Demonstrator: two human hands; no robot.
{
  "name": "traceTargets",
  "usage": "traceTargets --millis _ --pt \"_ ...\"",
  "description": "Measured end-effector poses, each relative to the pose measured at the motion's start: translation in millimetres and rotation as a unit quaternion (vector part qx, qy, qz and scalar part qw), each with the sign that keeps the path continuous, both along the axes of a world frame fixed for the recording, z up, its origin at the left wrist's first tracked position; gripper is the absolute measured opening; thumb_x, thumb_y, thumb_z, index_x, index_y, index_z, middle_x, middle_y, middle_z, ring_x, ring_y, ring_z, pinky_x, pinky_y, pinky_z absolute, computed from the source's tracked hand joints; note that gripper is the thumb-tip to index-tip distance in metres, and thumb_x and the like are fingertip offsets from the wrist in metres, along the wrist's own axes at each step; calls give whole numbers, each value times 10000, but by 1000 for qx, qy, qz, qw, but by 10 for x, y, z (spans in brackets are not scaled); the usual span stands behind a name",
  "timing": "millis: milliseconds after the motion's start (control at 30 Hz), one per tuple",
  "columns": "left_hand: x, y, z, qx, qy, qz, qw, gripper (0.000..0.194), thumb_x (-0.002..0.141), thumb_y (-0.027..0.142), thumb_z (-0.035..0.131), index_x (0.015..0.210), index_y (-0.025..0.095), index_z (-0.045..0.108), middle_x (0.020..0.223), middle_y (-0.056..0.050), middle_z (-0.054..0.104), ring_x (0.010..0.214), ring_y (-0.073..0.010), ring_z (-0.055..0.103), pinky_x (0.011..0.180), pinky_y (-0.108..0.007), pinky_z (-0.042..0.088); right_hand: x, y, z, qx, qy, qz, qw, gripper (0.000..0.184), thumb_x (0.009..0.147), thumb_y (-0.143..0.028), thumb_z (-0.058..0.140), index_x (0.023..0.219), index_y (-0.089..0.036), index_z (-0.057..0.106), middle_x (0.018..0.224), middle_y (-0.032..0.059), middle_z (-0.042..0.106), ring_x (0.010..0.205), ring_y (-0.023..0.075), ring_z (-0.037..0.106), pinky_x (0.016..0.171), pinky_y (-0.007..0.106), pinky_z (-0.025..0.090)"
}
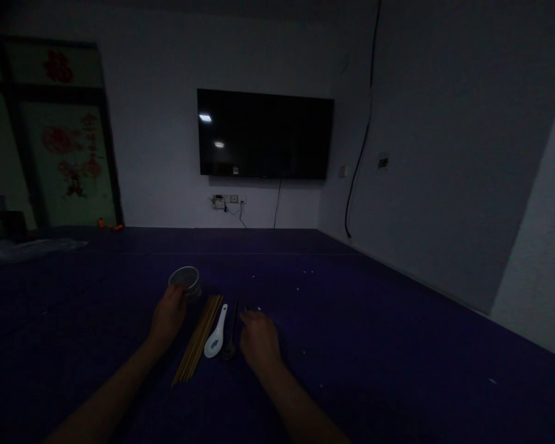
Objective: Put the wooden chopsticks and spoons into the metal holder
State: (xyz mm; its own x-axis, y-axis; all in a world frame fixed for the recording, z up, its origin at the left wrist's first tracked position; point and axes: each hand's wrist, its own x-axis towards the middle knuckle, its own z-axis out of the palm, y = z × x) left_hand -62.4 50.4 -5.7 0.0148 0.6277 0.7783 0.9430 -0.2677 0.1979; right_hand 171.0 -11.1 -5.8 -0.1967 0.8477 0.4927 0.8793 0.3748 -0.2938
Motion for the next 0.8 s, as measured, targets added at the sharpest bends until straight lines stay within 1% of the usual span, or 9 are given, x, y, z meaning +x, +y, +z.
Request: traceTargets --millis 133,267,333,400,500,567,667,733,800 --pt "20 -27 15 34 -19 -20 999 252 904 162 343 951 154 591 924 -89 619 824 -191 623 723 -292 512 5 2 -26 25 18 3 1000 450 794 -46 383 1131 -165 656 1121 87 678 1058 196 609 948 312 434" --pt "122 -122 27 113 -28 -83 990 259 916 181 338 932 164 596 935 -84 624 868 -184 610 763 -302 514 -2 -3 -27 80 66 -9 995 451 864 -169 409 1300 -135 517 1244 117 604 1146 218 554 974 353 425" --pt "208 -199 5 146 -24 -122 981 257 918 190 350 965 170 602 970 -82 633 895 -182 606 784 -310 516 -2 -8 -13 116 92 -9 989 543 876 -277 455 1397 -145 380 1342 123 520 1215 234 494 989 386 416" --pt "305 -277 -36 170 -8 -168 971 255 918 204 370 1018 166 602 996 -83 643 912 -186 611 779 -308 525 1 -13 6 150 109 -7 983 699 854 -381 516 1458 -170 235 1406 123 444 1259 254 443 1002 426 403" --pt "446 -362 -100 206 33 -218 953 269 912 178 397 1115 169 573 1069 -95 643 973 -187 616 800 -306 530 11 -13 25 183 118 -3 976 875 791 -455 594 1480 -203 118 1431 122 405 1284 284 405 1004 471 392" --pt "516 -396 -123 238 69 -251 936 278 911 165 407 1139 173 566 1049 -97 656 971 -181 625 805 -298 531 16 -7 22 198 120 1 973 901 762 -441 622 1477 -208 124 1430 123 402 1292 297 391 996 484 394" --pt "576 -450 -119 258 104 -286 917 281 903 162 446 1160 185 559 1024 -87 674 957 -170 634 794 -275 537 19 -2 7 221 133 16 966 867 726 -361 640 1454 -206 196 1404 121 432 1277 300 407 988 484 400" --pt "592 -493 -101 259 107 -303 911 296 902 147 449 1179 182 549 1040 -91 674 971 -174 632 800 -281 540 13 -4 1 234 145 28 961 815 698 -312 642 1418 -202 279 1365 118 475 1250 294 441 988 472 403" --pt "601 -523 -87 242 98 -319 911 305 907 153 442 1194 179 543 1069 -97 666 987 -180 628 812 -290 540 5 -6 7 243 162 29 956 745 672 -294 646 1359 -193 375 1311 118 523 1212 291 478 983 461 408"
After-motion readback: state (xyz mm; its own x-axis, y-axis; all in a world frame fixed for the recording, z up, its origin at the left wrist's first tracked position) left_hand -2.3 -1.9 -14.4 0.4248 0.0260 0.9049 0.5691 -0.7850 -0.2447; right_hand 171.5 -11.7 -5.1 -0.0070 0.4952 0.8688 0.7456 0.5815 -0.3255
